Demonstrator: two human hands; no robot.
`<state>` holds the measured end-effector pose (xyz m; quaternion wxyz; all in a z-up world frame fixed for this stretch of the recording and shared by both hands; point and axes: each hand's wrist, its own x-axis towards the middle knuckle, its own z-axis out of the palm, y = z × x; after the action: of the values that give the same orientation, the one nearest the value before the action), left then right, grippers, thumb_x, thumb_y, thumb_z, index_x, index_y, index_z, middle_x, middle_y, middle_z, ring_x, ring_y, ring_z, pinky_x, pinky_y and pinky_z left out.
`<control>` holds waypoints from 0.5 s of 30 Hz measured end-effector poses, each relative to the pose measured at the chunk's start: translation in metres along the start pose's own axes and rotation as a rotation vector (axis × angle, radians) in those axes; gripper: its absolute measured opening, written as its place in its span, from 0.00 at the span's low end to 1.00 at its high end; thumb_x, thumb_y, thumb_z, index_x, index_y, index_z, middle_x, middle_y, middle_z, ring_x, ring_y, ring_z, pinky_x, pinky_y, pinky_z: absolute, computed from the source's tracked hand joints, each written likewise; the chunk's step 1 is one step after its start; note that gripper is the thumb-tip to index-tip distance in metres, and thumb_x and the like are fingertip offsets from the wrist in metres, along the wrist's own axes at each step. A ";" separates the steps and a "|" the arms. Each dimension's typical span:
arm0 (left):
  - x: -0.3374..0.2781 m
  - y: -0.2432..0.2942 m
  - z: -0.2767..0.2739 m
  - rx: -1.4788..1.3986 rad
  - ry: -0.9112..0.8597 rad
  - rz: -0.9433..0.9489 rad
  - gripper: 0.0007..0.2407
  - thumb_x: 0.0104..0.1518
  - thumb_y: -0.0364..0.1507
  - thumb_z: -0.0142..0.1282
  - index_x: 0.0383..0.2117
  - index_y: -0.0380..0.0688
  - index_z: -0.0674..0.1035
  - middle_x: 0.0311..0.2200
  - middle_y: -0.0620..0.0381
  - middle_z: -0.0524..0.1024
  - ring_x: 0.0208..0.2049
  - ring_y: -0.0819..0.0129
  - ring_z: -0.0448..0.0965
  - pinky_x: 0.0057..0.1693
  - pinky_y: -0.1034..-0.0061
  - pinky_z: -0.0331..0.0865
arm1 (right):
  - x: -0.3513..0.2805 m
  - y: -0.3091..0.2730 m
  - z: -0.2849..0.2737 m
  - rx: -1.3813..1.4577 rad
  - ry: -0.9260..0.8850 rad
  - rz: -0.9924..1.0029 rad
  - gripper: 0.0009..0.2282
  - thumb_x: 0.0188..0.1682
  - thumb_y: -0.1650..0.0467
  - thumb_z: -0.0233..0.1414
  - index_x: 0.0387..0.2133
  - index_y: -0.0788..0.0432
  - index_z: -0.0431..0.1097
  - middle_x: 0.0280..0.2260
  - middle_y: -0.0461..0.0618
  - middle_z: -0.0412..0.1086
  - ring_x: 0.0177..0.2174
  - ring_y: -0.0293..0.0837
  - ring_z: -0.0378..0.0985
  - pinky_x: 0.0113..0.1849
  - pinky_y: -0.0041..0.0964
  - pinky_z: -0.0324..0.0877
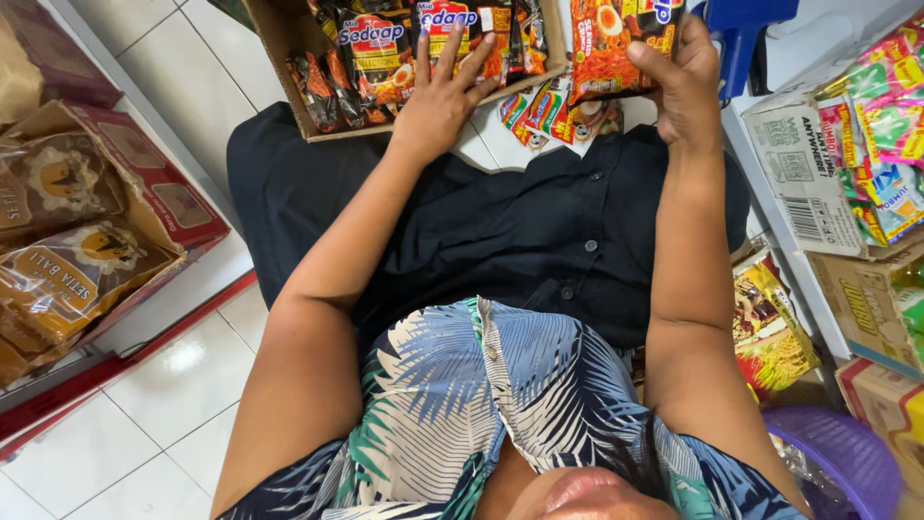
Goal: The person sits on the floor and takes instant noodle packets from a cardboard box, applies labels to them using a handheld labeler tool, and places the labeled packets into other boxes.
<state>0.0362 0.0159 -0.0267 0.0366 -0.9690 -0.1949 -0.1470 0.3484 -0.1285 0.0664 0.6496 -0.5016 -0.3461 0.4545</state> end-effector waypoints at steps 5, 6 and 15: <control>-0.001 0.006 0.001 0.033 -0.018 -0.007 0.22 0.62 0.28 0.50 0.65 0.60 0.77 0.78 0.57 0.43 0.75 0.41 0.33 0.71 0.34 0.34 | 0.002 -0.001 -0.001 -0.042 0.050 -0.086 0.23 0.51 0.79 0.65 0.54 0.63 0.60 0.48 0.55 0.76 0.47 0.44 0.81 0.53 0.39 0.76; -0.002 0.008 0.001 0.028 -0.003 0.000 0.21 0.62 0.28 0.50 0.64 0.60 0.77 0.77 0.56 0.43 0.75 0.41 0.34 0.71 0.33 0.34 | 0.006 -0.002 0.001 -0.071 0.063 -0.145 0.23 0.52 0.80 0.65 0.55 0.64 0.60 0.47 0.55 0.76 0.46 0.44 0.81 0.52 0.37 0.76; 0.001 0.028 0.012 0.078 0.019 0.012 0.24 0.61 0.27 0.49 0.66 0.61 0.74 0.77 0.56 0.44 0.75 0.42 0.35 0.71 0.35 0.35 | 0.024 -0.012 0.042 -1.091 0.143 -0.689 0.12 0.51 0.73 0.70 0.40 0.64 0.74 0.37 0.53 0.76 0.36 0.50 0.79 0.40 0.43 0.72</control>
<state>0.0511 -0.0086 -0.0382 0.0770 -0.9666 -0.1945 -0.1485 0.3218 -0.0933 0.0887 0.4315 -0.6487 -0.6244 -0.0557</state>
